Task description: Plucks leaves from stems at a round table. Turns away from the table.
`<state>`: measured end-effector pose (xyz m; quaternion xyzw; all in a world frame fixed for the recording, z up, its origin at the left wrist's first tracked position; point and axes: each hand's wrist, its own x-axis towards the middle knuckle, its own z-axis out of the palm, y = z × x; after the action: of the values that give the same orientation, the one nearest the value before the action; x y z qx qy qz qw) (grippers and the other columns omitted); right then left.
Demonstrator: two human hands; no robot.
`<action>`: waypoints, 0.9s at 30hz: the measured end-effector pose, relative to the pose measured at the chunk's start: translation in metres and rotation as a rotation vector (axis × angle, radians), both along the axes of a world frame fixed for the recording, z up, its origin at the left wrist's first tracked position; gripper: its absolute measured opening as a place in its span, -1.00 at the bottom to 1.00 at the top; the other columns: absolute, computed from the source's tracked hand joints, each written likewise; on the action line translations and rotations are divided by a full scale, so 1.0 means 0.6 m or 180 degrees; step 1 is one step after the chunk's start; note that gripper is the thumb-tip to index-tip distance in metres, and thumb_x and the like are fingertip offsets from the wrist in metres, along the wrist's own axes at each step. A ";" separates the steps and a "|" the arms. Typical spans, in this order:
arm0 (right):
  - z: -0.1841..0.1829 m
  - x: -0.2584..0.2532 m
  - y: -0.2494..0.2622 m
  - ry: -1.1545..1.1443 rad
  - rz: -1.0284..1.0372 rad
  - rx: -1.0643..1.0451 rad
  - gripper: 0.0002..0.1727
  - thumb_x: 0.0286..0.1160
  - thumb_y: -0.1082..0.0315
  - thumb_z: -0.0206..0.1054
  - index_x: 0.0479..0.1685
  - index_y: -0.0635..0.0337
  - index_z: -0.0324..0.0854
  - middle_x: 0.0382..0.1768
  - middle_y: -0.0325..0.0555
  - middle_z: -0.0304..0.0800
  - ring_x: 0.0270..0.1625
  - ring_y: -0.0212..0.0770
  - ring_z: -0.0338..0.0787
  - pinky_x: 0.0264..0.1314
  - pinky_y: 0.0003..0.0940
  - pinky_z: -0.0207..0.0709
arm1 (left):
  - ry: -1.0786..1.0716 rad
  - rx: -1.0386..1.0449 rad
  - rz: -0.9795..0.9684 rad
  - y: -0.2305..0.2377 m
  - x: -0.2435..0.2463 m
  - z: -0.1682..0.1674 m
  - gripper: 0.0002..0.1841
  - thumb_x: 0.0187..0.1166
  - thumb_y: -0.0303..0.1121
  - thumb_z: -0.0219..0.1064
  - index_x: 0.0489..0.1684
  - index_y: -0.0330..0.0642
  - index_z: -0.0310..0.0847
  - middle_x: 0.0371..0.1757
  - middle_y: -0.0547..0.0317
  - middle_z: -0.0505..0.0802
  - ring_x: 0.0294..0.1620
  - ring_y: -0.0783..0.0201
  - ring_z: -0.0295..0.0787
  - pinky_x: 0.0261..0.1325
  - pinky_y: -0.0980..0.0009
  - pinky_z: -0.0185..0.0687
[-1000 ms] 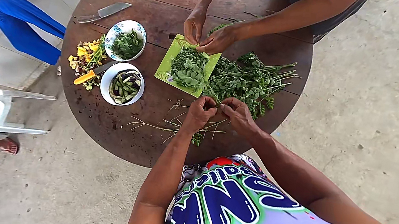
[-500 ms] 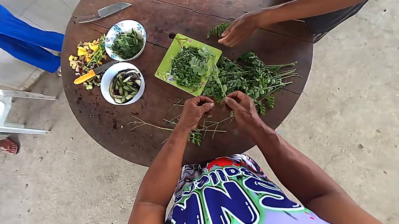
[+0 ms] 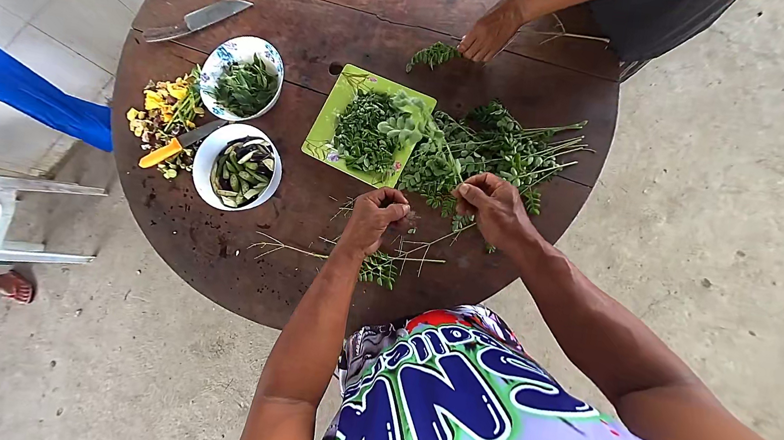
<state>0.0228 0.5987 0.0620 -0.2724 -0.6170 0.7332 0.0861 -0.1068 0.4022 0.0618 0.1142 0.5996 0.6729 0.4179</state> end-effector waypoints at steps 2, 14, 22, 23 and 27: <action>-0.005 0.001 0.016 -0.0071 0.0051 0.0129 -0.91 0.72 0.43 0.23 -0.05 0.26 0.58 -0.27 -0.12 0.82 -0.37 -0.36 0.76 -0.19 -0.43 0.70 | 0.0083 -0.0260 -0.0045 -0.003 -0.016 0.003 -0.88 0.53 -0.69 0.32 -0.19 -0.28 0.67 -0.38 0.18 0.80 -0.46 0.40 0.72 -0.27 0.48 0.75; 0.002 -0.017 0.051 -0.0043 -0.0299 0.0838 -0.75 0.79 0.26 0.19 0.15 0.21 0.65 -0.45 -0.17 0.70 -0.55 -0.38 0.62 -0.43 -0.45 0.60 | 0.0970 -0.1469 0.0611 0.014 -0.220 0.010 -0.38 0.84 -0.03 0.13 0.74 -0.26 0.30 0.71 -0.13 0.50 0.70 0.04 0.42 0.68 -0.07 0.35; 0.030 -0.038 0.019 0.0171 0.0162 0.0640 -0.76 0.75 0.37 0.19 0.13 0.25 0.72 -0.47 -0.22 0.68 -0.58 -0.45 0.53 -0.50 -0.55 0.48 | 0.0706 -0.0863 -0.0608 0.006 -0.093 0.052 -0.40 0.44 -0.49 0.53 0.53 -0.31 0.49 0.37 -0.04 0.77 0.28 0.21 0.76 0.34 0.21 0.70; 0.033 -0.042 0.011 0.0184 0.0277 0.0654 -0.76 0.74 0.38 0.20 0.14 0.27 0.72 -0.44 -0.19 0.70 -0.57 -0.43 0.54 -0.50 -0.53 0.50 | 0.0534 -0.0511 -0.0712 0.010 -0.081 0.046 -0.27 0.35 -0.47 0.55 0.61 -0.31 0.40 0.47 -0.01 0.71 0.37 0.24 0.70 0.39 0.26 0.65; 0.033 -0.055 -0.012 0.0192 0.0543 0.0648 -0.84 0.69 0.41 0.28 0.07 0.27 0.66 -0.33 -0.13 0.74 -0.50 -0.39 0.62 -0.43 -0.49 0.58 | 0.0556 -0.0260 -0.0850 0.048 -0.050 0.052 -0.35 0.43 -0.53 0.49 0.60 -0.33 0.42 0.32 0.04 0.78 0.23 0.34 0.74 0.32 0.37 0.66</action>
<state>-0.0104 0.5914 0.0818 -0.1866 -0.7063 0.6794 0.0691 -0.1368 0.4312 0.0928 0.2339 0.6400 0.5739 0.4541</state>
